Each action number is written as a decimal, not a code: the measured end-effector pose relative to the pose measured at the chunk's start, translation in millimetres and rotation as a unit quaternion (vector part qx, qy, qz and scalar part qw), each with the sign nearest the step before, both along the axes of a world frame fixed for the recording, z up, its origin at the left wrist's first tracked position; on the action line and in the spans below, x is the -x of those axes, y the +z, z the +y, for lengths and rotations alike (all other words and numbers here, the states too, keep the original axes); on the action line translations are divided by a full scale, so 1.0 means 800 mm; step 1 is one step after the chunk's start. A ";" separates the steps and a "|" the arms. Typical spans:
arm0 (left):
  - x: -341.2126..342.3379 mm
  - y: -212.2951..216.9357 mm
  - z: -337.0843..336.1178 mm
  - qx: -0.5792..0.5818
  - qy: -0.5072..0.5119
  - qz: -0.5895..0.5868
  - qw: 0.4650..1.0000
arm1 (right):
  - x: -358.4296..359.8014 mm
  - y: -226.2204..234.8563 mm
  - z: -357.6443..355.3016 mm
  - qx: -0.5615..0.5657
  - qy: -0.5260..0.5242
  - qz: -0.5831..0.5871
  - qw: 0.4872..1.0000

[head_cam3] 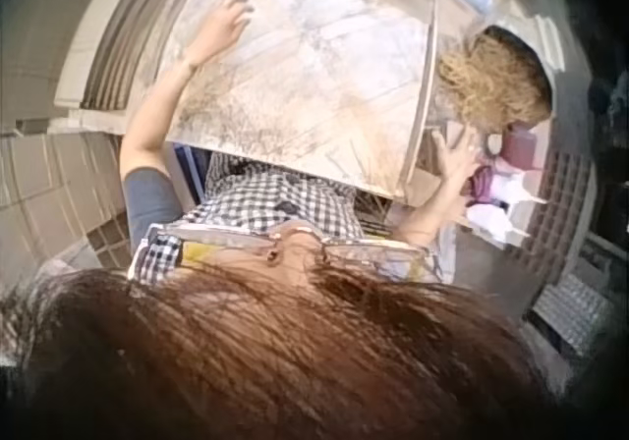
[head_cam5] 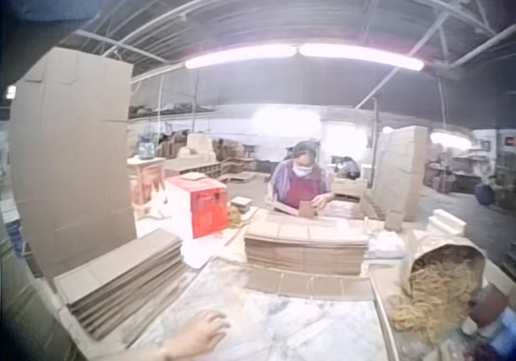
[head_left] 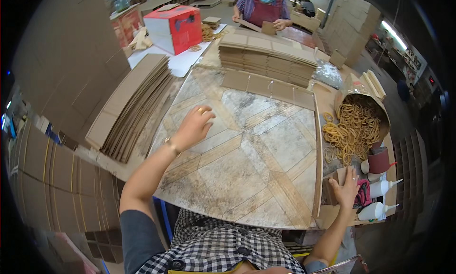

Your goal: The recorder assembles small cardboard boxes by folding pieces, applying glue from a bottle, securing them with rubber bands, and then stacks the completed boxes into larger grid containers.

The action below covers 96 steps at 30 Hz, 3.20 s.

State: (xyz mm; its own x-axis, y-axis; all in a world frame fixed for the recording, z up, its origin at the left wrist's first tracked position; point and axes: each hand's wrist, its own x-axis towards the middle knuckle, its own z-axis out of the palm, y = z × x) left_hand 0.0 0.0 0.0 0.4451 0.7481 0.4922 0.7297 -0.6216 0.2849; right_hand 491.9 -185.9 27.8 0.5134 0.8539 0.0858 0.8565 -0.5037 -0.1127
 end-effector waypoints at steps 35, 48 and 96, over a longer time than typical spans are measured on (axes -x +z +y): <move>-0.202 -0.069 0.309 0.291 0.154 -0.831 0.447 | 0.148 0.003 0.043 -0.055 0.358 0.035 0.931; -0.043 -0.089 0.006 0.323 0.148 -0.770 0.530 | 0.122 0.031 0.024 -0.364 0.408 0.193 0.815; -0.005 -0.100 -0.365 0.250 0.245 -0.799 0.489 | 0.377 -0.019 -0.015 -0.110 0.667 -0.002 0.737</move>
